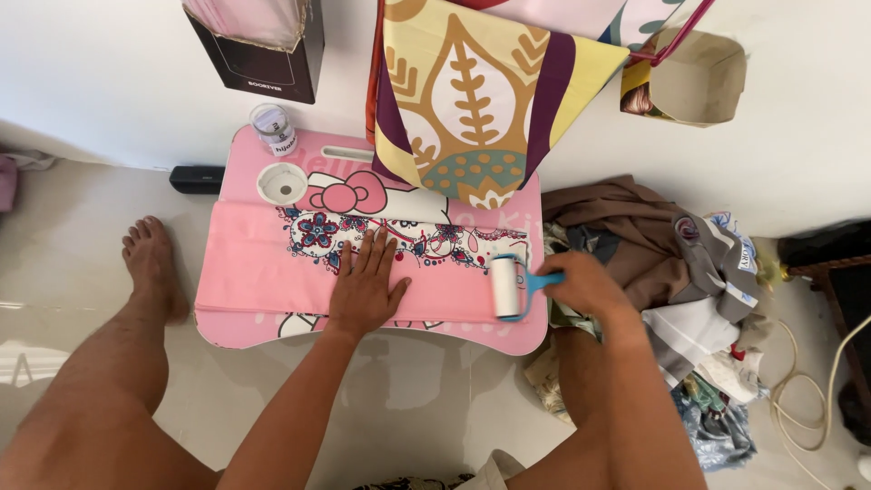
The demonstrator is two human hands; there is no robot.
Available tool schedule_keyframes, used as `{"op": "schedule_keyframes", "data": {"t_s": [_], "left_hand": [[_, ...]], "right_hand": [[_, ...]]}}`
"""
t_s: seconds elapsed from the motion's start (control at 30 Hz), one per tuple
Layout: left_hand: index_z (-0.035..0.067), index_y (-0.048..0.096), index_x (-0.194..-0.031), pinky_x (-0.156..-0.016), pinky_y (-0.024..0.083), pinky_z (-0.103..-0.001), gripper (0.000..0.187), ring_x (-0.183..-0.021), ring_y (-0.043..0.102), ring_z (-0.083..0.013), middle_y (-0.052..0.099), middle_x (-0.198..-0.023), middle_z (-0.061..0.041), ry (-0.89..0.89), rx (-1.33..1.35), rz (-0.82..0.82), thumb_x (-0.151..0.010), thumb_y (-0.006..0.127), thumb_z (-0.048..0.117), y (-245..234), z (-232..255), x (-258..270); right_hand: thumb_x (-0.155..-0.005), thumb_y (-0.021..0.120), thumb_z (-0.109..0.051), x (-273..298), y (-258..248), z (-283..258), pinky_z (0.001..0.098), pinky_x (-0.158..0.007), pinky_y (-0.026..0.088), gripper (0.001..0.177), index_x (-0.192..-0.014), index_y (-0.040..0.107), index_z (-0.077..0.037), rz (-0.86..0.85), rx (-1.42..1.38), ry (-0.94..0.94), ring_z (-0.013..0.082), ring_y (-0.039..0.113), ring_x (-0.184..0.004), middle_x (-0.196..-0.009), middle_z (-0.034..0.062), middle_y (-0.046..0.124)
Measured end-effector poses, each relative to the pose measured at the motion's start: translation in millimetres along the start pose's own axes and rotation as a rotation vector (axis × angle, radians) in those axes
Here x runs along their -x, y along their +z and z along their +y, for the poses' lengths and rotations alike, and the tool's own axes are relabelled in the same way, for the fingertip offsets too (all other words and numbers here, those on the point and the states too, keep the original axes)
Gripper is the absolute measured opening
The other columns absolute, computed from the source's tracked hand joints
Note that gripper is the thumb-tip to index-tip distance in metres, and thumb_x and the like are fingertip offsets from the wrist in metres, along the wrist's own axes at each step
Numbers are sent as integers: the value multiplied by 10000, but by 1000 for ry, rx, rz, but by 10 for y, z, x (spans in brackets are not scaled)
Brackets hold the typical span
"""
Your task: Cleaning a pink cloth with a lint roller and folding it on a small table.
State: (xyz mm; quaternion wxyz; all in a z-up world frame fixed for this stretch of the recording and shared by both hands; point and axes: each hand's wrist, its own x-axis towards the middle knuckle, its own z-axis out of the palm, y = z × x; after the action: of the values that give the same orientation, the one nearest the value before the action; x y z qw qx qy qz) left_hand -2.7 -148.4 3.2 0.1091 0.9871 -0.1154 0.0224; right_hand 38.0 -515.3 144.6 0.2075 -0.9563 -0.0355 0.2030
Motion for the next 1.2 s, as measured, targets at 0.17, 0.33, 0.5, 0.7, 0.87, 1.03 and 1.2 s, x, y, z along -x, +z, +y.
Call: {"op": "schedule_keyframes", "data": {"t_s": [0.17, 0.33, 0.5, 0.7, 0.87, 1.03, 1.2], "left_hand": [[163, 300, -1617, -1281, 30, -554, 729, -1595, 137, -275, 195, -1727, -78, 6, -6, 42, -1050, 270, 621, 31, -3, 4], [166, 297, -1616, -1283, 26, -555, 736, -1595, 134, -269, 194, -1726, -75, 3, -16, 33, -1046, 260, 631, 27, 3, 6], [166, 303, -1612, -1283, 28, -556, 740, -1595, 135, -268, 200, -1723, -74, 9, -20, 50, -1042, 262, 636, 72, -4, 6], [151, 319, -1605, -1282, 52, -564, 732, -1590, 151, -279, 217, -1717, -83, 19, -11, 71, -1045, 279, 621, 53, -6, 8], [147, 330, -1602, -1280, 56, -567, 732, -1587, 166, -283, 235, -1712, -90, 23, -13, 93, -1045, 280, 620, 59, -5, 18], [143, 348, -1594, -1280, 64, -564, 724, -1582, 186, -285, 256, -1704, -94, 21, -3, 118, -1042, 308, 610, 41, -4, 9], [146, 345, -1594, -1277, 56, -569, 730, -1585, 175, -288, 241, -1708, -96, 24, 2, 116, -1042, 290, 620, 53, -4, 8]], "right_hand": [[-851, 744, -102, 139, -264, -51, 604, -944, 534, 331, -1178, 789, -98, -7, -19, 91, 530, 635, -1182, -1246, 254, 712], [-741, 815, -201, -130, 9, -357, 468, -913, 541, 316, -1053, 820, -151, 68, -56, -56, 358, 712, -1101, -1106, 149, 785], [-781, 806, -247, -407, 447, -804, 392, -1000, 530, 318, -1098, 791, -229, -2, -117, -179, 269, 711, -1151, -1125, 26, 789], [-744, 792, -149, -197, 20, -445, 492, -948, 540, 307, -1048, 813, -113, 47, -68, -49, 414, 698, -1120, -1066, 186, 790], [-778, 769, -150, -87, -132, -6, 525, -917, 545, 319, -1090, 818, -110, 88, -87, 55, 451, 703, -1086, -1038, 189, 788], [-708, 827, -221, -280, -33, -460, 435, -866, 559, 334, -1037, 825, -164, 111, -79, 12, 328, 733, -1031, -1019, 130, 798], [-764, 788, -201, -581, 345, -1032, 419, -933, 553, 316, -1080, 805, -202, 82, -181, -132, 329, 723, -1097, -1075, 77, 796]]}}
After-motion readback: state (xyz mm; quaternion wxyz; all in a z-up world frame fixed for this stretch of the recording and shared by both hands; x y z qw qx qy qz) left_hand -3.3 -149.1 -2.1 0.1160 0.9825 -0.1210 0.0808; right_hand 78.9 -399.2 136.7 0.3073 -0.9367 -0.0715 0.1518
